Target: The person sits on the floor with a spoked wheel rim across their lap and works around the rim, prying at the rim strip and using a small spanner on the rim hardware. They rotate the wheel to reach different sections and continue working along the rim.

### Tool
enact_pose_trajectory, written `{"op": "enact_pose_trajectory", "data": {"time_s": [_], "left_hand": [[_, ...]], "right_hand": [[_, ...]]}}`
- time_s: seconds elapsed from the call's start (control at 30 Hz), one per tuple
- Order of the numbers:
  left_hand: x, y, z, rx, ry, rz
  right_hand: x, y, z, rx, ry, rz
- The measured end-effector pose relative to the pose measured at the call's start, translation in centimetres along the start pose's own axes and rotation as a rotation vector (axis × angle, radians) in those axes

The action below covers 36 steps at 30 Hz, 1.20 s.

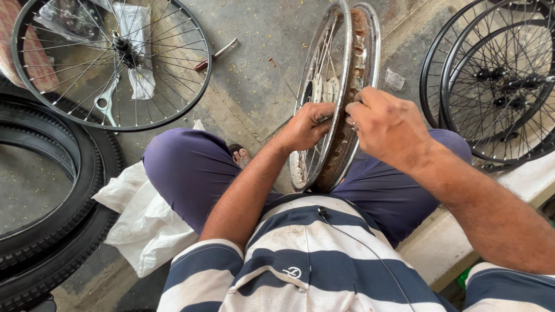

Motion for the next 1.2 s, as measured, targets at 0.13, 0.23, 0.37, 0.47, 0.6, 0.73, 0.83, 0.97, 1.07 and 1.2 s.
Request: {"op": "enact_pose_trajectory", "data": {"time_s": [0.13, 0.23, 0.37, 0.47, 0.6, 0.73, 0.83, 0.97, 1.07, 1.2], "left_hand": [[-0.1, 0.0, 0.0, -0.009, -0.009, 0.013], [-0.3, 0.1, 0.0, -0.020, -0.030, 0.020], [-0.2, 0.0, 0.0, -0.008, -0.005, 0.005], [-0.2, 0.0, 0.0, -0.007, -0.006, -0.022], [-0.1, -0.1, -0.1, -0.007, 0.008, -0.026], [-0.4, -0.2, 0.0, -0.002, -0.026, -0.045], [-0.3, -0.2, -0.1, -0.016, -0.029, -0.039], [1.3, -0.8, -0.3, 0.028, 0.105, -0.017], [1.4, -1.0, -0.3, 0.024, -0.018, -0.016], [3.2, -1.5, -0.1, 0.064, 0.029, -0.156]], "right_hand": [[0.0, -0.6, 0.0, 0.075, 0.021, -0.108], [-0.1, -0.7, -0.1, 0.090, 0.023, -0.104], [-0.2, -0.7, -0.3, 0.079, 0.037, -0.078], [-0.6, -0.7, -0.4, 0.047, 0.011, -0.035], [-0.6, -1.1, -0.6, 0.047, 0.021, -0.010], [-0.7, -1.1, -1.0, 0.029, 0.012, -0.018], [-0.8, -0.8, -1.0, -0.005, 0.014, -0.004], [-0.7, -1.0, -1.0, 0.041, 0.029, -0.039], [-0.6, -0.8, -1.2, -0.015, 0.033, 0.027], [-0.8, -1.4, -1.6, -0.026, 0.091, -0.068]]}}
Point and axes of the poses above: each hand's wrist, its own z-axis towards the middle knuckle, its own y-axis out of the back of the hand, x = y × z, the point moved 7 cm from there along z, towards the middle knuckle, and after that the axes turned 1 degree about x, right-handed, at the moved point
